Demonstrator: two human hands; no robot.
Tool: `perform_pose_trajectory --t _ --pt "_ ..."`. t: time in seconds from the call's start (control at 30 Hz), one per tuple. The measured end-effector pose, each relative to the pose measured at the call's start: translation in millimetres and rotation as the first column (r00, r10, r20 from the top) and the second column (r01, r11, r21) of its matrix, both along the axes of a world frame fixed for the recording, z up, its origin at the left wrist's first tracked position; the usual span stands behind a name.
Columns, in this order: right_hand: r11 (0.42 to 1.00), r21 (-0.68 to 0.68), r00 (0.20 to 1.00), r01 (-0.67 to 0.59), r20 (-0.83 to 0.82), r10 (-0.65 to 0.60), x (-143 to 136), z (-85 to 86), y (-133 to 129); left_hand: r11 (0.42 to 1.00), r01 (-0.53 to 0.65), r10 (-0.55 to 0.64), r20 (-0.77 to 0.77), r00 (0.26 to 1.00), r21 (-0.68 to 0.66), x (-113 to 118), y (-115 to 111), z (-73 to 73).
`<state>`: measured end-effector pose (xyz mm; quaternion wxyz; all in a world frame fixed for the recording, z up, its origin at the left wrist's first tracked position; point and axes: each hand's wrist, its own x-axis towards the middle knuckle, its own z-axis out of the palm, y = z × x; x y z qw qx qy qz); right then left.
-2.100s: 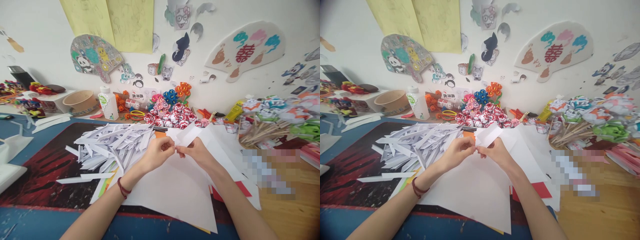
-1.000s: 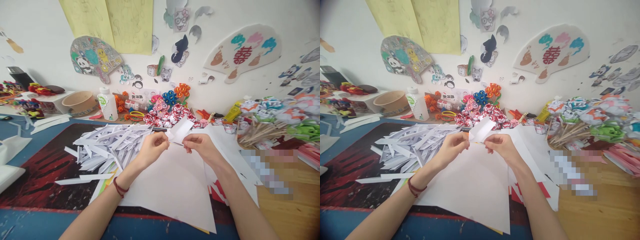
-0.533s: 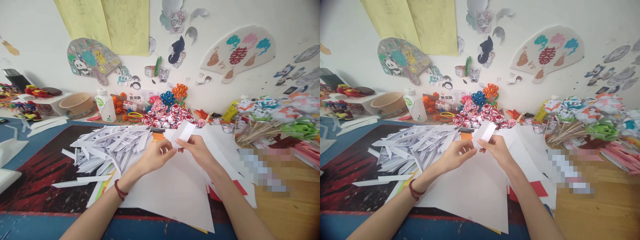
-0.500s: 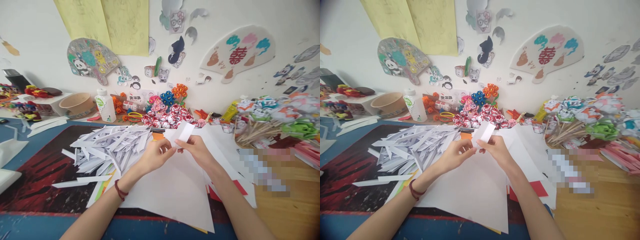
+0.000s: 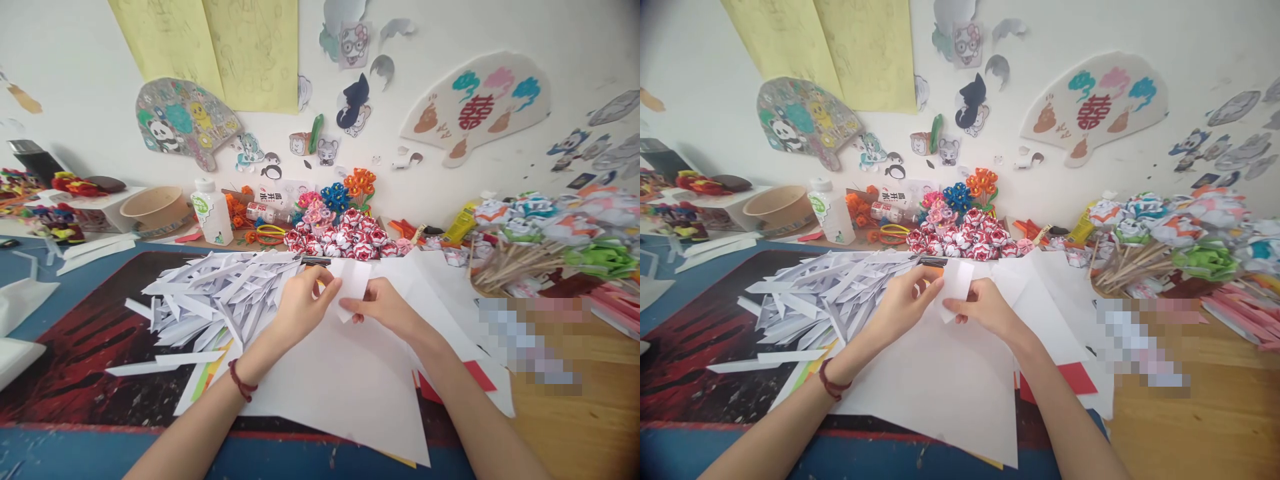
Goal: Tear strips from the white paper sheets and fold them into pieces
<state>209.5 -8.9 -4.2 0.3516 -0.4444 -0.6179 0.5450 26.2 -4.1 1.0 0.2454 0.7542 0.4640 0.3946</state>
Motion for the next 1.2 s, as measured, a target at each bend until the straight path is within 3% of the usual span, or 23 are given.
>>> perform_pose_trajectory --t 0.13,0.27,0.37,0.53,0.67,0.77,0.93,1.03,1.1,1.2 --pt "0.996 -0.028 0.994 -0.087 0.056 0.089 -4 -4.4 -1 0.997 -0.048 0.047 0.023 0.999 0.06 0 -2 0.0" --pt "0.997 0.054 0.996 0.049 0.069 -0.052 -8 -5.7 0 0.996 -0.079 0.079 -0.009 0.997 0.047 2 -4 -2.9" --pt "0.995 0.082 0.995 0.063 0.066 -0.069 -9 -7.8 1 0.985 -0.156 0.16 -0.058 0.985 0.074 2 -4 -4.7" --pt "0.996 0.079 0.997 0.041 0.069 -0.046 -15 -12.0 -2 0.921 -0.255 0.312 -0.165 0.936 0.296 1 -6 -9.1" --pt "0.993 0.095 0.997 0.067 0.043 -0.071 -19 -9.6 -6 0.816 -0.157 0.387 -0.324 0.863 0.557 -2 -7 -16.3" --pt "0.992 0.094 0.997 0.08 0.003 -0.081 -20 -6.1 -8 0.783 -0.039 0.357 -0.397 0.846 0.621 -6 -8 -18.4" --pt "0.987 0.111 0.993 0.114 -0.016 -0.113 -17 -3.3 -6 0.844 0.068 0.185 -0.408 0.894 0.532 -8 -10 -13.7" --pt "0.986 0.117 0.993 0.122 -0.005 -0.122 -14 -1.9 -5 0.879 0.028 0.109 -0.258 0.96 0.476 -5 -7 -9.3" --pt "0.986 0.121 0.993 0.116 0.021 -0.119 -12 -0.7 -5 0.936 -0.01 0.051 -0.108 0.993 0.351 -4 -4 -4.9" --pt "0.988 0.113 0.992 0.109 0.058 -0.116 -10 0.9 -6 0.999 0.017 -0.021 0.141 0.99 0.027 -6 3 1.8"
